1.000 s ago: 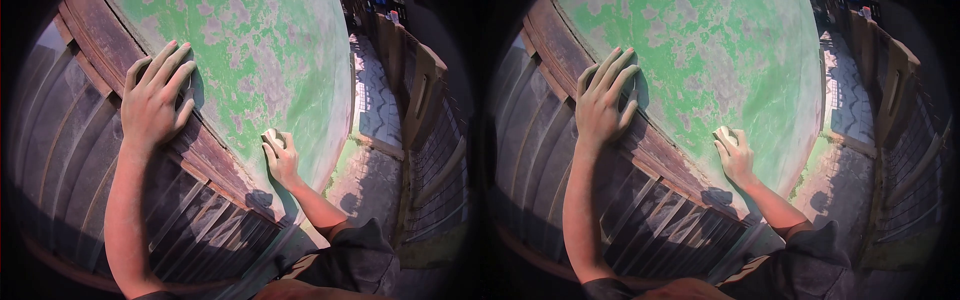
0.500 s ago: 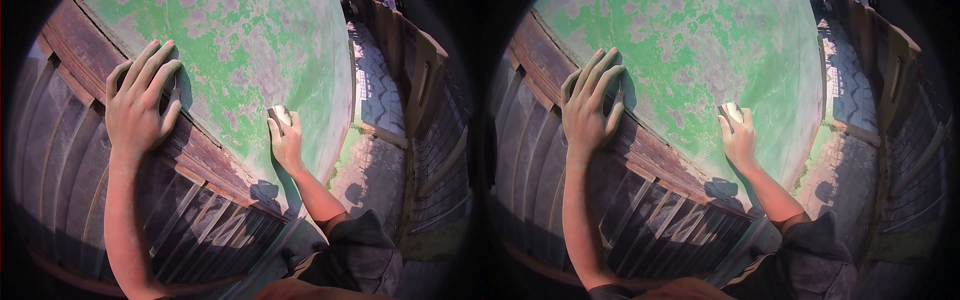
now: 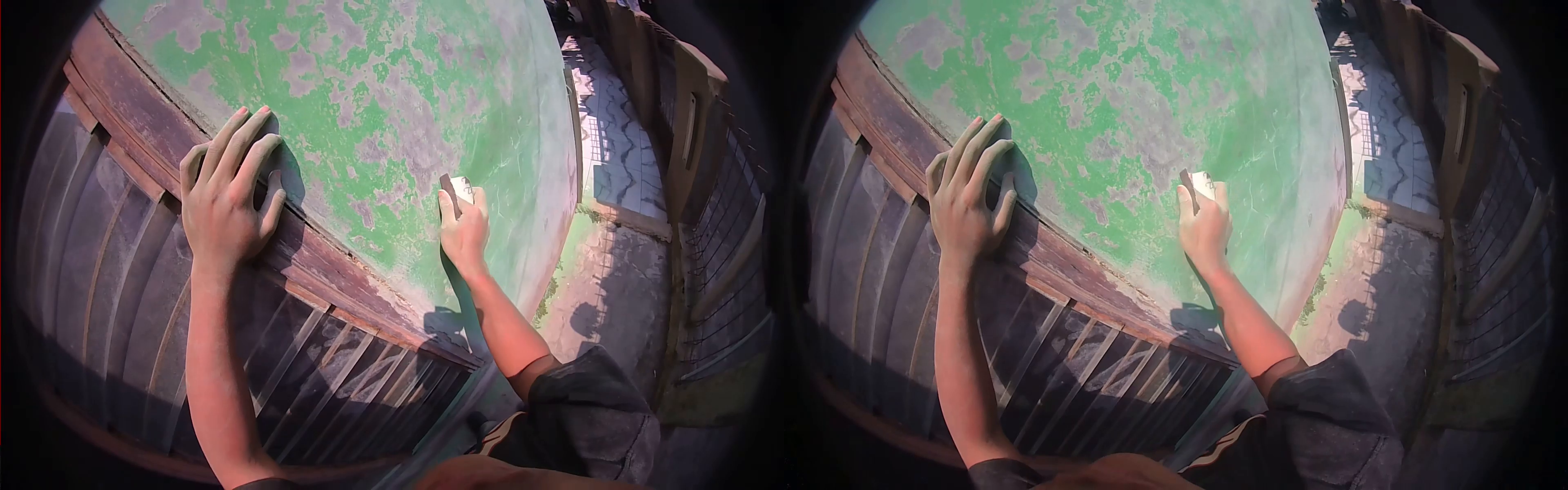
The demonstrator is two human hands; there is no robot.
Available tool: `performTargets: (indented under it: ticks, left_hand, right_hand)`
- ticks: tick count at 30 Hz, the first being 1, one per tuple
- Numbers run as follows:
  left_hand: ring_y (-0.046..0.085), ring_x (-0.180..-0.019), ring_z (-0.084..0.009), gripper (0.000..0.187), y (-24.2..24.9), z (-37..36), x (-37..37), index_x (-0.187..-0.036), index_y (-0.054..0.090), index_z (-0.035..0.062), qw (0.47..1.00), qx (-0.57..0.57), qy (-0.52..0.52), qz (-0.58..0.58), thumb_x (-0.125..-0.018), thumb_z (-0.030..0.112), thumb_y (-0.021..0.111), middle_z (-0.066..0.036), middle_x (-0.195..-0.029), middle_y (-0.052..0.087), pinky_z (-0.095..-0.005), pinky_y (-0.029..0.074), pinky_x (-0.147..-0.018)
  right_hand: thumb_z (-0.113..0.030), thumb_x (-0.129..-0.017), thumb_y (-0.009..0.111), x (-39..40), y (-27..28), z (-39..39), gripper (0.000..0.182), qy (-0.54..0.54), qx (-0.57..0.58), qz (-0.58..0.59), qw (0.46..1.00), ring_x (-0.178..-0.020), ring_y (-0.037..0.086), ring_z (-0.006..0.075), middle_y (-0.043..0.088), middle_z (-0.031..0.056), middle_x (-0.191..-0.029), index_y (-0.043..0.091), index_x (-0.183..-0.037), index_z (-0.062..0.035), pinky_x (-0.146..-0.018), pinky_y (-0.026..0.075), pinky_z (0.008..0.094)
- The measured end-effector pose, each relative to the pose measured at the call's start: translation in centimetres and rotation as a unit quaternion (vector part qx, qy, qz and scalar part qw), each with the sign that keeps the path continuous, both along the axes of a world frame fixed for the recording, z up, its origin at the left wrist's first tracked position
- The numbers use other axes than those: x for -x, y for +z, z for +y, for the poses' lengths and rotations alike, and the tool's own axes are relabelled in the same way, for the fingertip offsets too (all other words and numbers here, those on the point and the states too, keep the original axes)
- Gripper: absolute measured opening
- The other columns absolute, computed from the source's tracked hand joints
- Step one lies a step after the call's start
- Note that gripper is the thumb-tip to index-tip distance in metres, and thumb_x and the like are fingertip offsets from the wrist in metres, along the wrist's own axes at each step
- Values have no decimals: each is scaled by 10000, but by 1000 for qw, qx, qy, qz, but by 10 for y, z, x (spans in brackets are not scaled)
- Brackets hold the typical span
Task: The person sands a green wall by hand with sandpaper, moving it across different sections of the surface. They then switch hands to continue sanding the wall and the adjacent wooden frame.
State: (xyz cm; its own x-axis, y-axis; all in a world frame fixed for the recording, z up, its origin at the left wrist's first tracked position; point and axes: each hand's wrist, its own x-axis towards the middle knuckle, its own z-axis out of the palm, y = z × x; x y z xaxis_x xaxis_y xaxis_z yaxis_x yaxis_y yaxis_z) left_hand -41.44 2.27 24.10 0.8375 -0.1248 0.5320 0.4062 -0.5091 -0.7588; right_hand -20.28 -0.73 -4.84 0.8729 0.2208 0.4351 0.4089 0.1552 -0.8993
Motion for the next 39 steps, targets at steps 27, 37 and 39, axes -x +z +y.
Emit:
performTargets:
  ticks: [27,37,39]
  left_hand:
    - [416,-1558,-159,608,41,13,6,-1437,658,210,988,-69,-10,-141,-860,374,755,1,-1539,575,-428,223,-1220]
    - [344,-1616,-178,547,89,27,-12,-1535,574,245,971,-106,-7,-215,-1012,401,611,7,-1684,469,-434,196,-1324]
    - [345,-1615,-180,546,88,28,-11,-1528,581,236,972,-100,-20,-214,-1011,408,614,0,-1683,472,-434,206,-1325]
  right_hand:
    - [-323,-997,762,42,212,10,337,24,-145,-413,899,-871,738,379,651,153,-1175,794,-1315,-217,-742,605,476]
    - [-343,-1021,719,-21,275,24,351,-55,-67,-369,925,-856,732,407,643,162,-1143,773,-1352,-237,-731,590,513]
    - [-336,-1041,717,-2,289,15,298,-53,-94,-382,918,-938,705,413,660,198,-1131,809,-1235,-129,-782,563,507]
